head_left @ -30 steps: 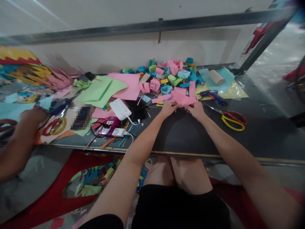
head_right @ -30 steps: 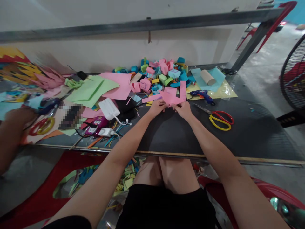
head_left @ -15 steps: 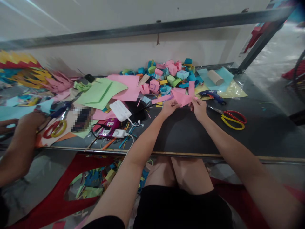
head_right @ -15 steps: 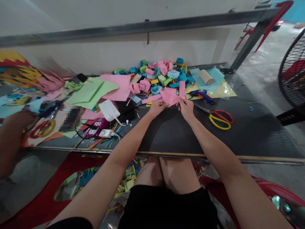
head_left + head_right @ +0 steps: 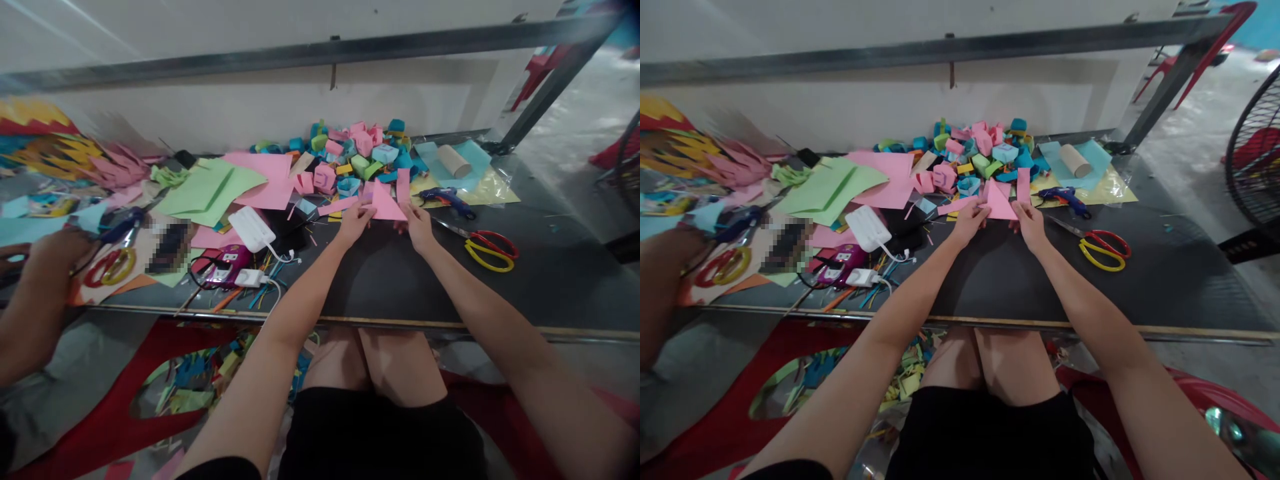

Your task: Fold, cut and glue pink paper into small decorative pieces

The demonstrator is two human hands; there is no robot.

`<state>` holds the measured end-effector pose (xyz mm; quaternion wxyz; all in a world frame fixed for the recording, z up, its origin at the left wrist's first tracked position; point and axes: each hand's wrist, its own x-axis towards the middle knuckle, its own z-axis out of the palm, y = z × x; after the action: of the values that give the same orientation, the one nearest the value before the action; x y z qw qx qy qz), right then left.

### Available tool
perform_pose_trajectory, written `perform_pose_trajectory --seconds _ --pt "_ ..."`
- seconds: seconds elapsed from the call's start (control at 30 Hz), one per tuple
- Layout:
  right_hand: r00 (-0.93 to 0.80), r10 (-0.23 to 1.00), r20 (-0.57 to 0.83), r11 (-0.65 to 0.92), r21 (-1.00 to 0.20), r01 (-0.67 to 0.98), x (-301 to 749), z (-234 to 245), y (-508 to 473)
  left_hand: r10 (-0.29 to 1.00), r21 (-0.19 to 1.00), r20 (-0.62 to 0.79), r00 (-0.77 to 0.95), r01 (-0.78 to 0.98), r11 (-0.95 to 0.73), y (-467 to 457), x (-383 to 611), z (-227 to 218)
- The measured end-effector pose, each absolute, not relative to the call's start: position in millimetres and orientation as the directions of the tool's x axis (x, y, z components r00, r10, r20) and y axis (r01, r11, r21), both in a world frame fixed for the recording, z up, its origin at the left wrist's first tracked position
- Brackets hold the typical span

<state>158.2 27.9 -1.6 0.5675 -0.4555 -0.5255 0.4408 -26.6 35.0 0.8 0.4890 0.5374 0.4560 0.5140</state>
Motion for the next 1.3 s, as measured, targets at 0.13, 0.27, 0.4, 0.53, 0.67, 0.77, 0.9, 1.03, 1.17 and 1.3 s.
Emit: perform_pose_trajectory --seconds 0.13,0.27,0.4,0.53,0.67,0.77,0.9,1.03,1.17,1.3 --pt "-0.028 0.984 0.176 0.175 -0.984 -0.017 155 -3 26 0.975 0.979 0.202 0.094 -0.052 -0.198 37 -29 -6" --pt "-0.056 0.987 0.152 0.155 -0.987 0.051 156 -3 26 0.949 0.960 0.278 0.147 -0.018 -0.279 40 -31 -12" --pt "-0.002 0.983 0.181 0.181 -0.980 0.080 158 -4 28 0.885 0.868 0.395 0.246 0.215 -0.448 36 -31 -12" --pt "0.079 0.979 0.187 0.183 -0.981 0.058 159 -7 30 0.832 0.771 0.425 0.356 0.339 -0.539 33 -29 -11" --pt "0.041 0.993 0.107 0.109 -0.993 -0.036 159 -5 30 0.860 0.774 0.395 0.324 0.387 -0.501 35 -27 -13" --pt "0.003 0.997 0.081 0.081 -0.996 -0.049 159 -3 30 0.892 0.782 0.361 0.273 0.433 -0.449 36 -24 -13" --pt "0.005 0.998 0.069 0.069 -0.997 -0.044 159 -2 31 0.907 0.736 0.315 0.278 0.531 -0.419 34 -24 -11" --pt "0.011 0.998 0.064 0.065 -0.997 -0.030 159 -5 31 0.911 0.768 0.275 0.308 0.500 -0.400 36 -27 -13" --pt "0.047 0.993 0.112 0.111 -0.994 0.015 157 -5 29 0.925 0.899 0.236 0.298 0.294 -0.324 41 -30 -18" --pt "0.034 0.988 0.152 0.150 -0.987 0.050 158 -3 27 0.932 0.947 0.232 0.278 0.154 -0.282 40 -31 -19"
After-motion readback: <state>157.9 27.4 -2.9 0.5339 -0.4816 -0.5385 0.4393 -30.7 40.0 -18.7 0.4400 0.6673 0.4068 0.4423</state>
